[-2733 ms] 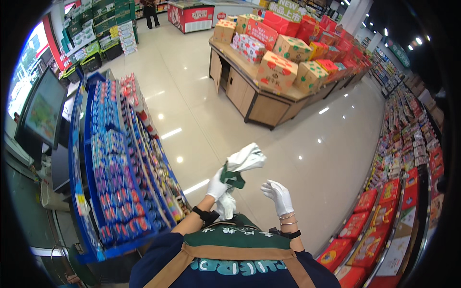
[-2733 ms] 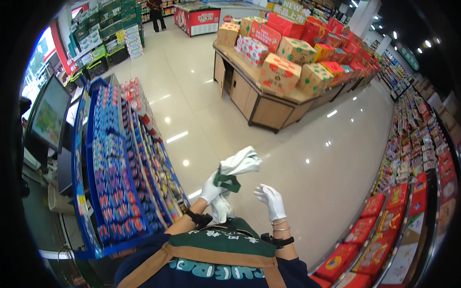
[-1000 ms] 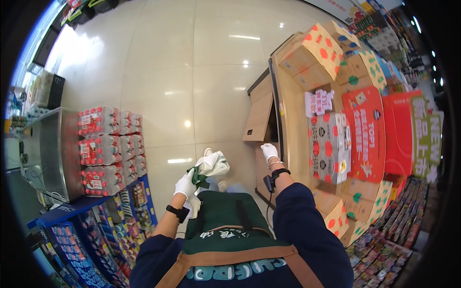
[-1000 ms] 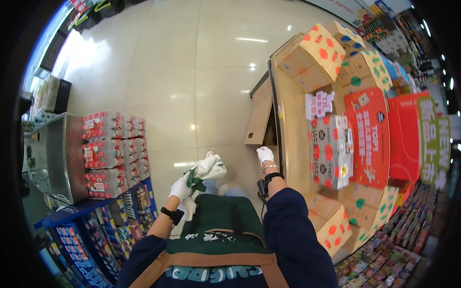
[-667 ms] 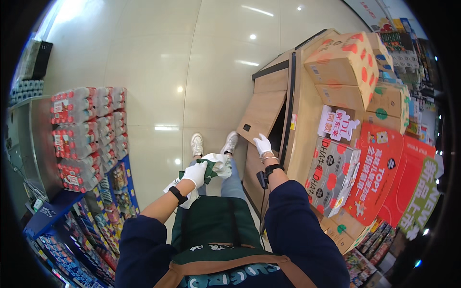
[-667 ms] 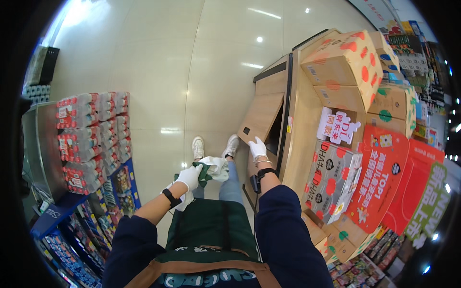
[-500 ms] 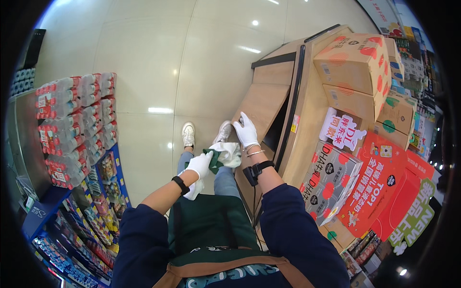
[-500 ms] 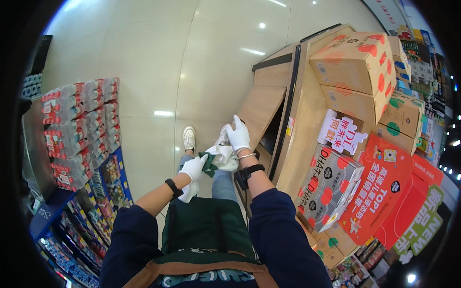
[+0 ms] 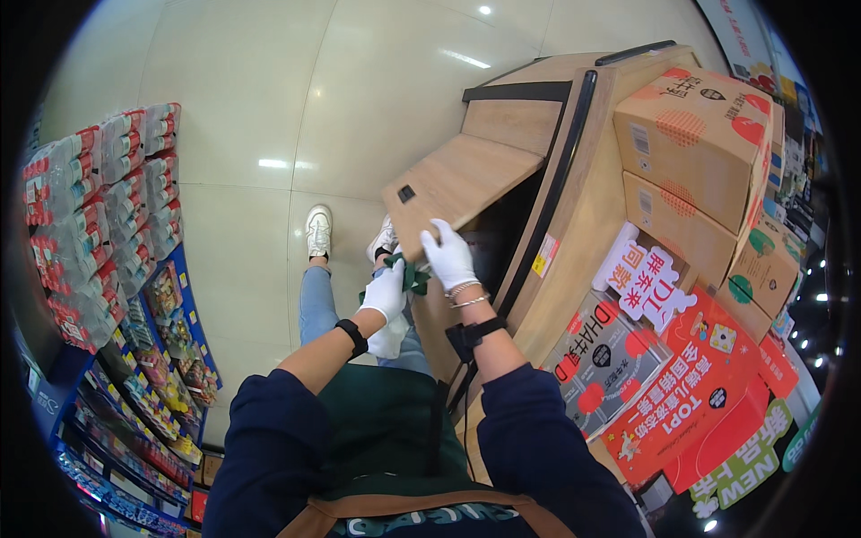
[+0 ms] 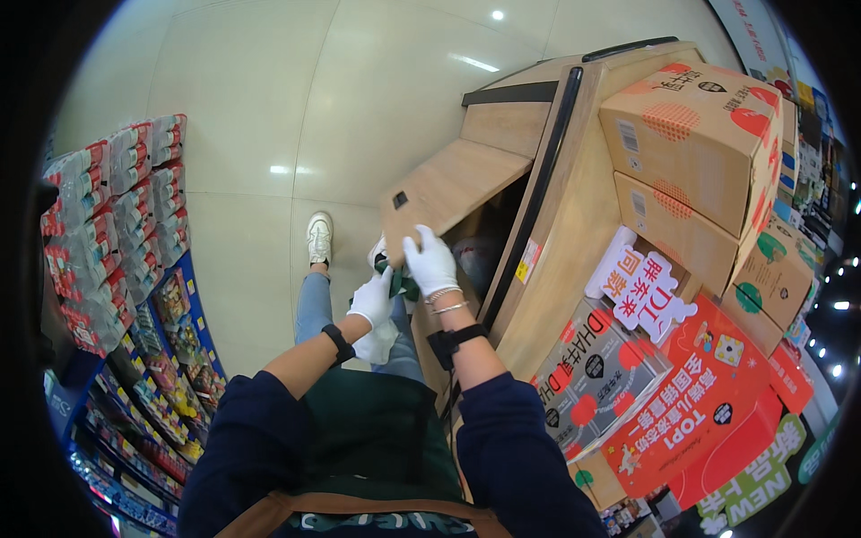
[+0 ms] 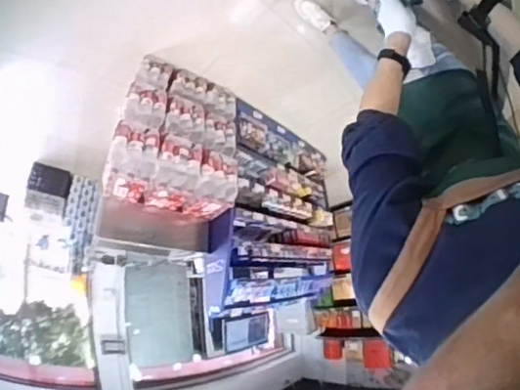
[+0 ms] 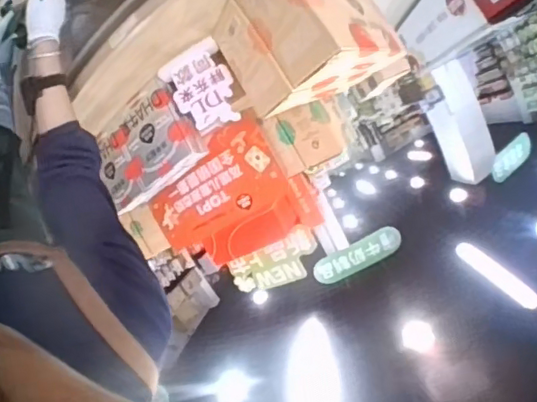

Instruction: The person wipes the glass lids of several chest freezers in a convenience store using a cloth. They move between freezers, open and close lids, and wipe the surfaces methodically.

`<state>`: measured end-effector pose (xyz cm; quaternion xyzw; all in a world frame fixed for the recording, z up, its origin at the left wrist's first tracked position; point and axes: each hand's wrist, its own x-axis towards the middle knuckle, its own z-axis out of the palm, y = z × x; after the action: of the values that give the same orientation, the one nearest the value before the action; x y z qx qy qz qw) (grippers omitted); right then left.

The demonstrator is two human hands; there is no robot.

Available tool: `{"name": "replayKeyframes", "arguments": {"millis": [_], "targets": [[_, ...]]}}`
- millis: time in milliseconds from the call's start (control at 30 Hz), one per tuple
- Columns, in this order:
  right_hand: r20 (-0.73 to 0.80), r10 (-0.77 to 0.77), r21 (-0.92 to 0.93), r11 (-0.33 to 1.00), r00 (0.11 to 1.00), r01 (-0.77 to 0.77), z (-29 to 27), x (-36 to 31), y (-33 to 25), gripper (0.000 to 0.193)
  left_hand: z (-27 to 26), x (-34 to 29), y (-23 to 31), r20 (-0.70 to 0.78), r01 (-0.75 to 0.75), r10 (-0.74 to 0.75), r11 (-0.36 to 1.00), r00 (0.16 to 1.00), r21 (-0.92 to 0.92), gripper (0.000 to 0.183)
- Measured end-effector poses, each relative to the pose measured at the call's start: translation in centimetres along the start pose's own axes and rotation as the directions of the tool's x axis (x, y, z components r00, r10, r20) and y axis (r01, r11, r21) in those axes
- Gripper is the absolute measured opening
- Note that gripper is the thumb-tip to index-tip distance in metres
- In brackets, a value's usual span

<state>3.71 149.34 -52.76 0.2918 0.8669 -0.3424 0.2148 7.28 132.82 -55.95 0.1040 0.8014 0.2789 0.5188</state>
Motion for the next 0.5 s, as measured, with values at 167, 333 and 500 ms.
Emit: {"name": "replayKeyframes", "arguments": {"millis": [167,333,500], "targets": [[0.130,-0.074,-0.029,0.996,0.989,0.078,1.5,4.0,-5.4,0.042,1.4,5.9,3.9,-0.029,-0.106,0.102,0.955,0.994,-0.277,0.051],[0.136,-0.107,-0.021,0.994,0.985,0.111,0.8,5.5,-7.2,0.043,5.4,15.8,12.2,-0.264,-0.318,0.216,0.834,0.940,-0.451,0.055],[0.300,-0.088,-0.092,0.988,0.950,0.120,-0.9,4.9,-5.4,0.041,11.4,24.5,18.3,-0.284,-0.427,0.330,0.799,0.900,-0.424,0.052]]}}
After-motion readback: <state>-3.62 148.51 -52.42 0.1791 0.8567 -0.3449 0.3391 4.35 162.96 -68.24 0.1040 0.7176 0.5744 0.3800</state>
